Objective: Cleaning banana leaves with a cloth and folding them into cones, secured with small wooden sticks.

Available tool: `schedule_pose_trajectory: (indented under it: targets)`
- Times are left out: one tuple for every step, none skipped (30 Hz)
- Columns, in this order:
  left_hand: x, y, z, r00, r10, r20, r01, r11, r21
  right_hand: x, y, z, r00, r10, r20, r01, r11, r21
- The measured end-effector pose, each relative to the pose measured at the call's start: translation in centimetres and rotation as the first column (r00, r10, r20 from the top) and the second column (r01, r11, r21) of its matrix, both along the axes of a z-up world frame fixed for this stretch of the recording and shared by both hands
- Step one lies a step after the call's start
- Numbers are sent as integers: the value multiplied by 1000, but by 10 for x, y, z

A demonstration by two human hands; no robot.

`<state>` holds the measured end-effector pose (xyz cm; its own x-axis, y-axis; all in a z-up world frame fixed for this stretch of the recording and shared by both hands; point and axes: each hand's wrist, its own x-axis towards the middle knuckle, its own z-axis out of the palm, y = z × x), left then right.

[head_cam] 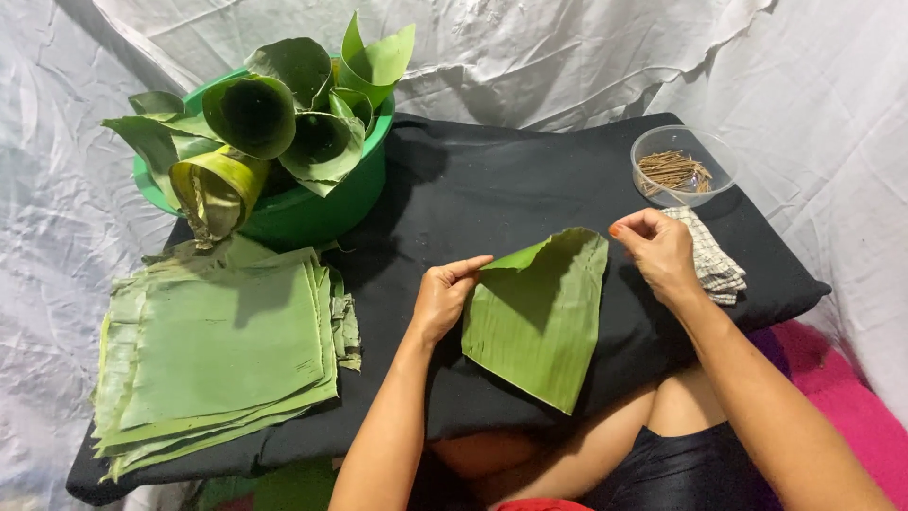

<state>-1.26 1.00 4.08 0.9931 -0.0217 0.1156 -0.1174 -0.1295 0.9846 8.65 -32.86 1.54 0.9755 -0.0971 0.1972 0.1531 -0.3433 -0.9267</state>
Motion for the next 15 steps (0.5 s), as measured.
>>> schedule_pose_trajectory:
  targets:
    - [0, -1, -1, 1000, 1, -2, -1, 1000, 0, -11, 13, 9, 1000, 1, -2, -1, 1000, 0]
    - [1, -1, -3, 998, 29, 58, -33, 997, 73, -22, 26, 17, 985, 91, -146, -73, 990, 123]
    - [1, -2, -4, 992, 51, 119, -68, 987, 144, -33, 39, 26, 942, 195, -273, -124, 959, 254]
    - [1, -3, -5, 992, 51, 117, -68, 987, 144, -39, 50, 29, 942, 195, -275, -124, 959, 255]
    - [1, -3, -6, 987, 49, 152, -75, 982, 173, -46, 60, 32, 884, 286, -369, -174, 935, 309]
    - [1, -4, -7, 981, 46, 186, -83, 976, 201, -52, 71, 36, 809, 376, -451, -215, 905, 368]
    - [-1, -4, -4, 981, 44, 187, -83, 976, 202, -57, 78, 38, 810, 376, -450, -215, 905, 368]
    - [-3, -4, 0, 972, 32, 234, -83, 973, 215, -62, 85, 41, 787, 427, -445, -247, 879, 407]
    - [-6, -3, 3, 960, 22, 279, -88, 970, 227, -67, 94, 44, 760, 480, -438, -280, 851, 445]
    - [-5, -2, 2, 960, 24, 280, -90, 970, 227, -68, 97, 46, 760, 481, -438, -282, 850, 445]
    - [-5, 0, 1, 956, 21, 292, -93, 968, 232, -70, 101, 48, 764, 503, -404, -286, 826, 487]
    - [-4, 1, 0, 953, 19, 304, -95, 967, 238, -71, 105, 50, 769, 522, -369, -290, 799, 527]
    - [-6, 0, 1, 952, 22, 304, -98, 967, 237, -72, 106, 50, 767, 524, -369, -292, 799, 526]
    - [-7, -1, 2, 963, 10, 271, -75, 970, 231, -73, 107, 50, 796, 522, -306, -307, 784, 539]
    - [-8, -2, 3, 972, -4, 236, -51, 974, 223, -74, 108, 50, 821, 517, -243, -322, 770, 551]
